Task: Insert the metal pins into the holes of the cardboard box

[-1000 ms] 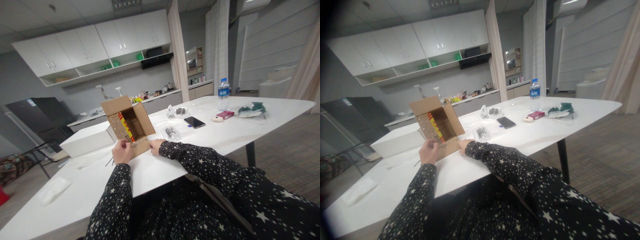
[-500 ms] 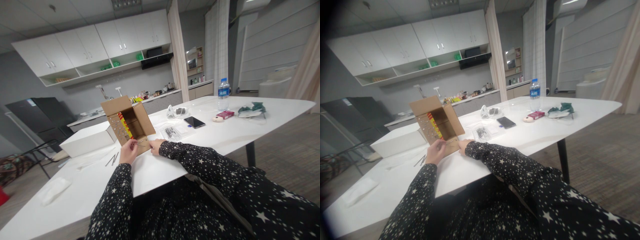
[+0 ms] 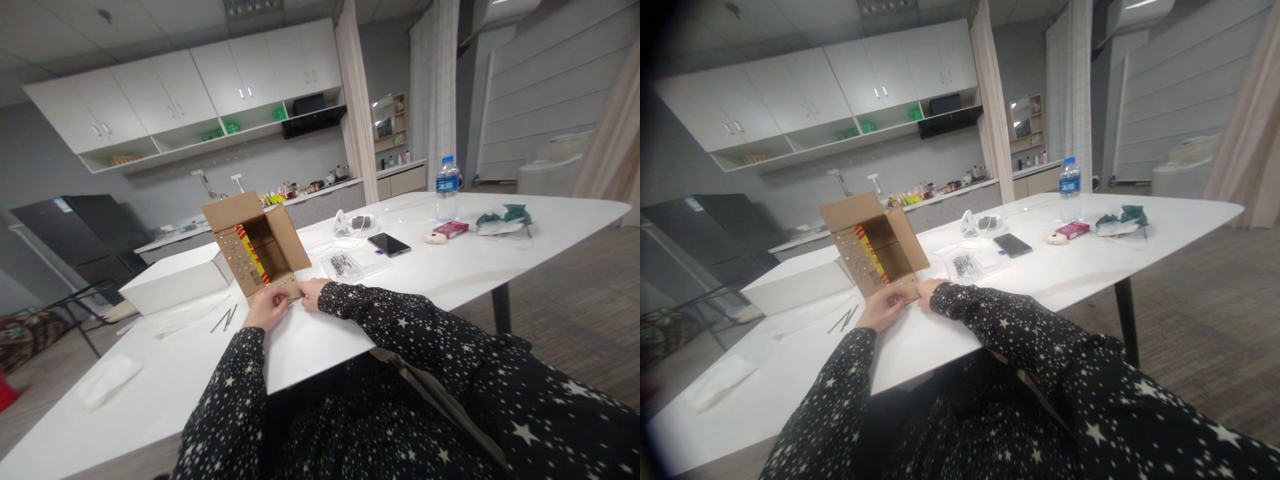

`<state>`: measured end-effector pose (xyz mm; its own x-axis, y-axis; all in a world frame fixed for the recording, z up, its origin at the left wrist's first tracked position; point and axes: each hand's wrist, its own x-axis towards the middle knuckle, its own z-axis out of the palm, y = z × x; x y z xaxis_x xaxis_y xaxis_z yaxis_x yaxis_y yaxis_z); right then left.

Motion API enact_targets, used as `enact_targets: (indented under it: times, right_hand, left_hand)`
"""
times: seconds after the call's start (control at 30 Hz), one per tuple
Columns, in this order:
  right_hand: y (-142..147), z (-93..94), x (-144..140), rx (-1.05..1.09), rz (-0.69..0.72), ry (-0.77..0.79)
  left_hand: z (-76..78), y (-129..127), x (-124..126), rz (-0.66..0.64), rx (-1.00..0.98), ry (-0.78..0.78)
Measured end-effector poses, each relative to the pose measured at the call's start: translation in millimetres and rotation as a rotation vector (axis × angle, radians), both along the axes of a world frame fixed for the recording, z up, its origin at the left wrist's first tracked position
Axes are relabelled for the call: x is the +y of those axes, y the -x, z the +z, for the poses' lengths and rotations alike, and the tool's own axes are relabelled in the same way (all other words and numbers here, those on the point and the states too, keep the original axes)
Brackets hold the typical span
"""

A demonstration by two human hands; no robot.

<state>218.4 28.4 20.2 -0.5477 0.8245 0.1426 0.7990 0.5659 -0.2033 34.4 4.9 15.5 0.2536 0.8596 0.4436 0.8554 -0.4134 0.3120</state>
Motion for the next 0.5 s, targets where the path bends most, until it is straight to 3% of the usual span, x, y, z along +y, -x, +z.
enact_targets:
  times: [0.37, 0.5]
  right_hand:
    - [0.2, 0.8, 0.4, 0.022, 0.016, 0.005]
    - [2.4, 1.3, -3.1, 0.058, 0.089, 0.011]
  left_hand:
    - [-1.9, 0.2, 1.4, -0.039, 0.146, 0.071]
    - [-0.3, -1.8, 0.0, -0.046, 0.184, 0.072]
